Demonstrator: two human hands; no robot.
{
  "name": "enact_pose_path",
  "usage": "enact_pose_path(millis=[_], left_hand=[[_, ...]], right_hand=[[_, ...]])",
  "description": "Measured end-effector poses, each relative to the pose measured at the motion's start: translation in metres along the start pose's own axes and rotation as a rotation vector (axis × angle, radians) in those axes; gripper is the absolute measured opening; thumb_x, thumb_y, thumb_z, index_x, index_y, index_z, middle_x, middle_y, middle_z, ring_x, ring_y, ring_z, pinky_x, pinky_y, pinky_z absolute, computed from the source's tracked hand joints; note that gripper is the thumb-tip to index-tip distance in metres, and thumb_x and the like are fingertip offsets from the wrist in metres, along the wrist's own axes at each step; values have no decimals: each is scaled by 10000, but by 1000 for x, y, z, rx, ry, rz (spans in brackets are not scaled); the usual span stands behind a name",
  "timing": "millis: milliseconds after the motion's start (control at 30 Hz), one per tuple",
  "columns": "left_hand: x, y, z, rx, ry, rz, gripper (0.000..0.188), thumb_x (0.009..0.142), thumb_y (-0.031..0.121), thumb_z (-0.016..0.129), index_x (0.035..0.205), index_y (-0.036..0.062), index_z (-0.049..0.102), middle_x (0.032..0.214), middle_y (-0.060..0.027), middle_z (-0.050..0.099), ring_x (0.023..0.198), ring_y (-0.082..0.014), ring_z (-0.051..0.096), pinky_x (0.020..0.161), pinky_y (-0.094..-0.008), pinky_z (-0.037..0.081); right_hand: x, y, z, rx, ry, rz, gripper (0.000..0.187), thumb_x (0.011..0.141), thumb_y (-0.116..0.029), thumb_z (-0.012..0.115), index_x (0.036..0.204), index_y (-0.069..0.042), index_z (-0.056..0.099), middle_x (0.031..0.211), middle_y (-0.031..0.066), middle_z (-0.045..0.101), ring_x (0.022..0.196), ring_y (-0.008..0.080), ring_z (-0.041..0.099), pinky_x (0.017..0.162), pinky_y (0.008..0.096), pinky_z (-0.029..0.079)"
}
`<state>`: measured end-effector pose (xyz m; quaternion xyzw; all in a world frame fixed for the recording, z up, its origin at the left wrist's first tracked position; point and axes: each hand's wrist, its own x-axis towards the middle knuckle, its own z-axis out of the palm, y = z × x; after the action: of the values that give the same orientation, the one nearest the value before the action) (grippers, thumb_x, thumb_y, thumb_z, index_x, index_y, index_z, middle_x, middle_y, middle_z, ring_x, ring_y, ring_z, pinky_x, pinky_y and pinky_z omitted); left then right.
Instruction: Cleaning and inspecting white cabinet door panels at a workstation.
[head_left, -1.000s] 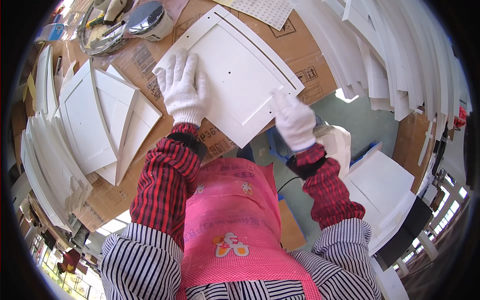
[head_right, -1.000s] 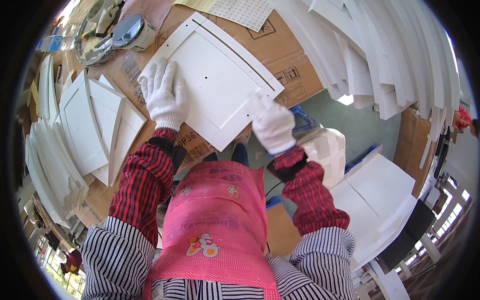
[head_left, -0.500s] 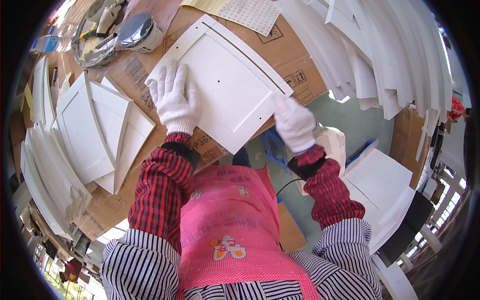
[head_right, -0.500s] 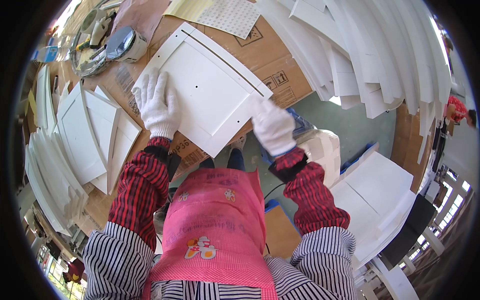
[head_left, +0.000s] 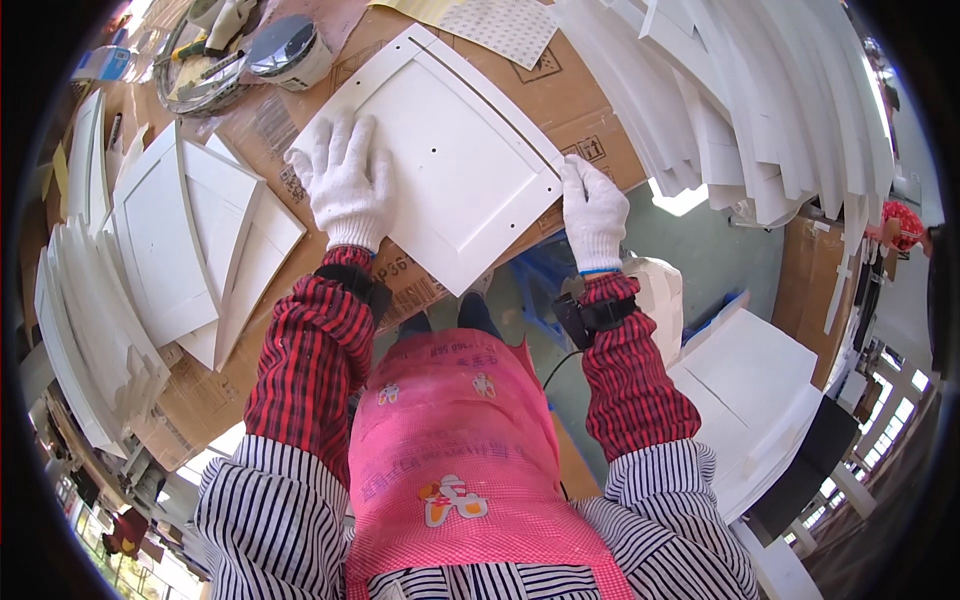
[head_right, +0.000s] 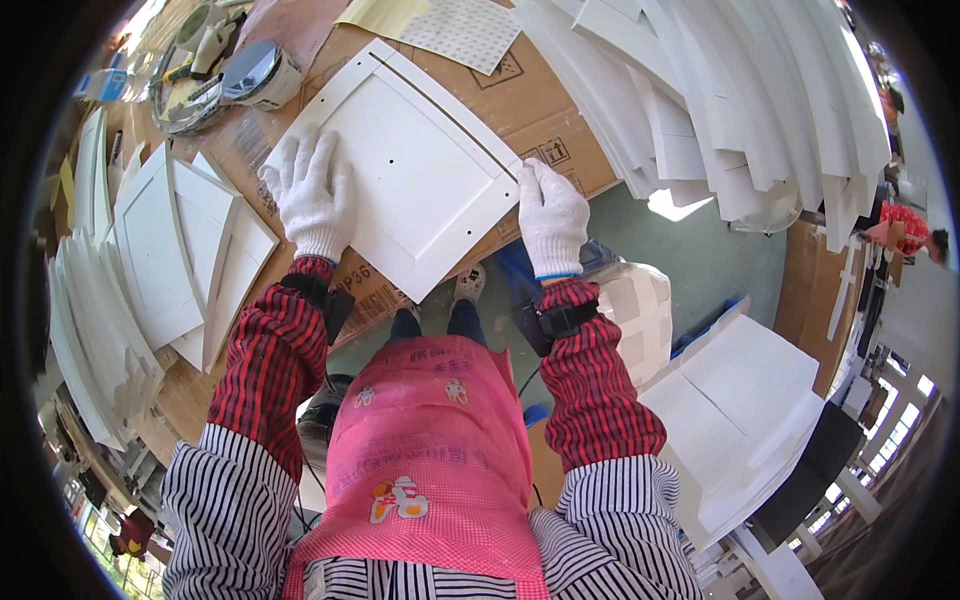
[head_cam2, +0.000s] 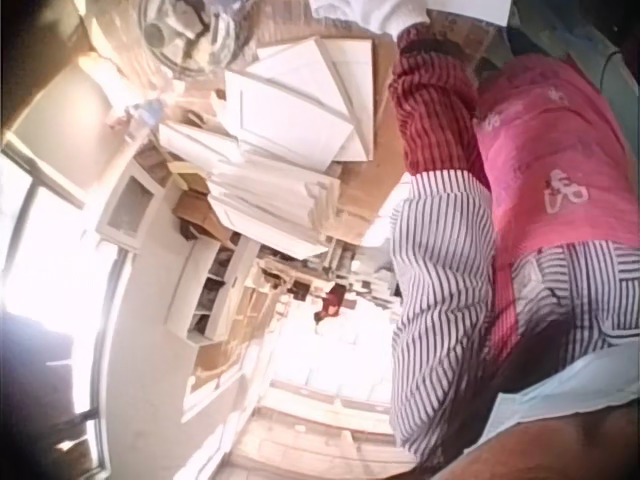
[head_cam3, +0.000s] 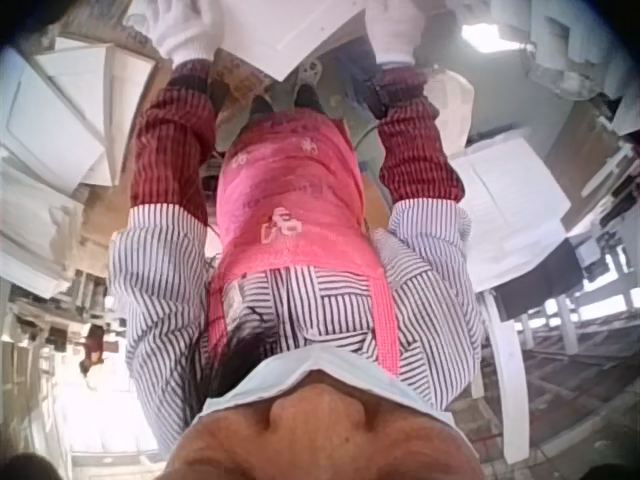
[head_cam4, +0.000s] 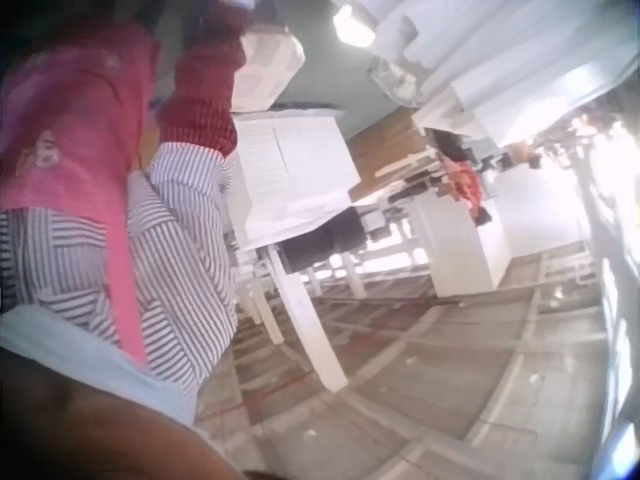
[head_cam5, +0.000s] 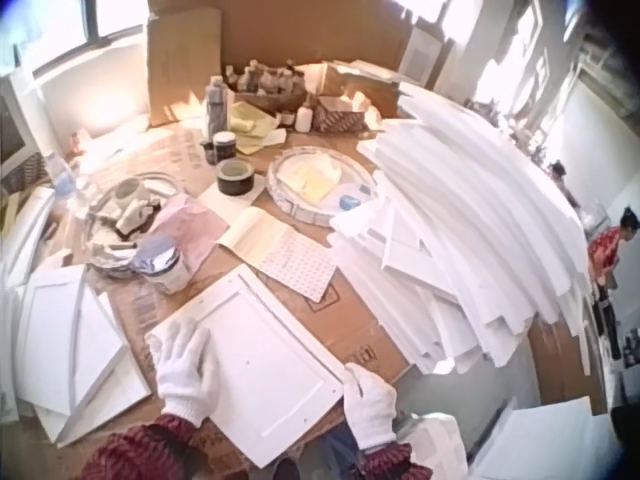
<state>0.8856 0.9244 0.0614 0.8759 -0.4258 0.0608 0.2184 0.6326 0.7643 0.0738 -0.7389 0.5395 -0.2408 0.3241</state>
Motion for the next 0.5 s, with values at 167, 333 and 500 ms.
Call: enact_pose_path(millis=[167, 333, 500], left_hand=[[13, -20, -5, -11, -93, 171, 430, 980, 220, 635, 1408, 184, 630, 1558, -95, 536, 1488, -370, 413, 1237, -643, 214], [42, -11, -32, 236, -379, 523, 641, 889, 175, 649, 1514, 181, 507, 1651, -121, 407, 1514, -363, 373, 1258, -609, 231], [-32, -12, -46, 180, -296, 187, 620, 898, 232, 676, 1492, 131, 531, 1620, -163, 437, 1534, -371, 349, 1277, -581, 219]], right_hand=[[-70, -5, -13, -88, -103, -70, 257, 1006, -241, 666, 1083, -16, 765, 981, 197, 756, 950, 355, 738, 849, 398, 580], [-149, -22, -19, -31, -452, -85, 216, 976, -251, 709, 1021, -48, 766, 970, 171, 749, 880, 356, 735, 772, 407, 579], [-106, -19, -18, 41, -379, -310, 220, 1001, -169, 652, 1175, -45, 708, 983, 157, 711, 885, 360, 718, 770, 433, 579]])
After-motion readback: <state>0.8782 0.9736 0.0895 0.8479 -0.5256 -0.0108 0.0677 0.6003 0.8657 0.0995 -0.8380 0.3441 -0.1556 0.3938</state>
